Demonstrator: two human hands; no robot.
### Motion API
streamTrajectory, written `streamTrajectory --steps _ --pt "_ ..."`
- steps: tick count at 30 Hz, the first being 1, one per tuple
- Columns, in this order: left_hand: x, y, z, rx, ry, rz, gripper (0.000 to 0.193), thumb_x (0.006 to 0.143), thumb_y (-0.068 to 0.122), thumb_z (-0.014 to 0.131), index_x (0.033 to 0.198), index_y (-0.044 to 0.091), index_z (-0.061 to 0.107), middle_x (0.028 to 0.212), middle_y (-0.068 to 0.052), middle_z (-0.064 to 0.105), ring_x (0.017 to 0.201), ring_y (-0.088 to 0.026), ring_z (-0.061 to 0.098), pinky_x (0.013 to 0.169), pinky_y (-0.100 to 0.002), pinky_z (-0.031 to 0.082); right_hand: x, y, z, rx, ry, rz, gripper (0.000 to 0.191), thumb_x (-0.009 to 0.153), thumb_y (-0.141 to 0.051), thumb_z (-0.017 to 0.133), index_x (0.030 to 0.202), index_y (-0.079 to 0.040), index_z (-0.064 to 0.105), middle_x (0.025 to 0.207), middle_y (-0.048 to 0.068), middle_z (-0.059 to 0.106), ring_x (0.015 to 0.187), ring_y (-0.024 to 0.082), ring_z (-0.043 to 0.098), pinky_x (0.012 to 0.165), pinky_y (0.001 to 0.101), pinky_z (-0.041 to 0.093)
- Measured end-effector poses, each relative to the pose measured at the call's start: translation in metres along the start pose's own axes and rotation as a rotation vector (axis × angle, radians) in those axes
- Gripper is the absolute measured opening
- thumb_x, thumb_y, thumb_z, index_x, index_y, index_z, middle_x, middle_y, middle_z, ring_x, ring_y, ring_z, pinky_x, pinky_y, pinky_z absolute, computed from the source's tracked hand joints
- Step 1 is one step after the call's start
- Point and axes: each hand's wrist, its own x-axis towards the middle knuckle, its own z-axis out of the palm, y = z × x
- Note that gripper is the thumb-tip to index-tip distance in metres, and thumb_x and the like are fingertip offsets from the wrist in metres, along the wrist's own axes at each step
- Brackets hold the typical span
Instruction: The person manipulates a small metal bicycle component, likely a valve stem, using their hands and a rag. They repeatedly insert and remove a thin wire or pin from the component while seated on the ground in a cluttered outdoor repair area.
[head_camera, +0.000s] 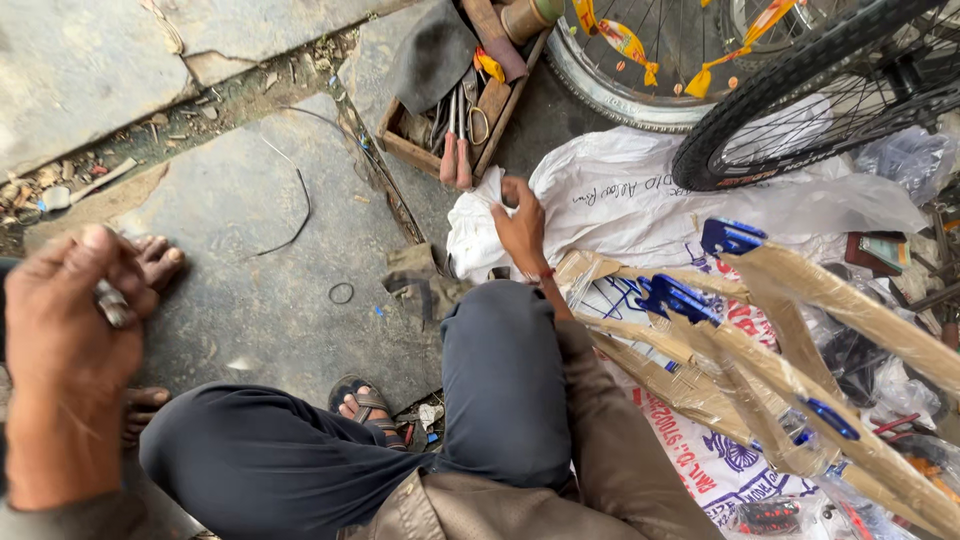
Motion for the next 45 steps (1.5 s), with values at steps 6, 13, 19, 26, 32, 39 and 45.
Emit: streamTrajectory --steps 6,13,19,26,32,39,45 --pt "-0.014 -0.08 0.057 -0.072 0.049 -0.2 0.014 0.097 0.018 0.073 0.089 0.008 0.068 0.08 0.001 0.064 0.062 -0.005 0.052 0.054 -0.022 0.04 0.075 -0.069 0.044 -0.392 0.123 -0.505 0.064 0.071 -0.01 0.083 0.131 -0.01 0.06 0.128 0.018 0.061 0.119 0.037 0.06 0.102 0.0509 0.047" --pt "0.021 -0.099 0.078 0.351 -0.009 -0.067 0.028 0.098 0.026 0.073 0.081 0.003 0.07 0.062 0.005 0.051 0.057 -0.004 0.04 0.051 -0.025 0.029 0.111 -0.108 0.064 -0.781 0.039 -0.58 0.06 0.082 0.007 0.067 0.132 -0.025 0.065 0.143 0.014 0.055 0.124 0.032 0.056 0.106 0.0666 0.038" --pt "0.031 -0.093 0.077 0.485 -0.035 0.025 0.035 0.098 0.029 0.073 0.077 0.002 0.067 0.063 0.006 0.05 0.058 -0.004 0.039 0.05 -0.026 0.031 0.126 -0.082 0.021 0.309 0.595 -0.033 0.03 0.102 -0.027 0.062 0.113 -0.002 0.073 0.091 0.013 0.077 0.081 0.023 0.069 0.076 0.0385 0.055" --pt "0.029 -0.105 0.063 0.509 -0.086 -0.025 0.038 0.099 0.029 0.072 0.075 0.001 0.063 0.063 0.005 0.048 0.058 -0.004 0.038 0.049 -0.026 0.031 0.069 0.002 -0.037 -0.25 0.917 -0.304 0.031 0.099 -0.005 0.06 0.128 -0.003 0.071 0.129 0.013 0.074 0.119 0.032 0.07 0.108 0.0426 0.053" --pt "0.025 -0.111 0.053 0.412 -0.06 -0.053 0.034 0.098 0.028 0.073 0.079 0.001 0.067 0.064 0.004 0.051 0.058 -0.005 0.039 0.051 -0.025 0.03 0.043 0.033 0.013 -0.351 0.352 -0.113 0.055 0.078 -0.01 0.082 0.13 -0.004 0.067 0.128 0.017 0.069 0.121 0.037 0.061 0.107 0.0478 0.047" --pt "0.018 -0.107 0.054 0.451 -0.047 -0.016 0.034 0.099 0.029 0.073 0.08 0.002 0.068 0.064 0.006 0.05 0.058 -0.004 0.038 0.05 -0.025 0.029 0.034 -0.004 0.057 -0.427 0.057 -0.071 0.096 0.087 -0.072 0.07 0.144 0.001 0.043 0.118 0.03 0.068 0.102 0.043 0.07 0.08 0.0496 0.057" --pt "0.018 -0.1 0.062 0.539 -0.063 0.033 0.034 0.099 0.028 0.073 0.078 0.002 0.067 0.064 0.006 0.05 0.06 -0.004 0.039 0.051 -0.025 0.03 0.035 -0.035 0.053 -0.456 -0.248 0.093 0.086 0.085 -0.054 0.071 0.152 -0.009 0.042 0.105 0.021 0.076 0.091 0.037 0.075 0.081 0.0466 0.058"
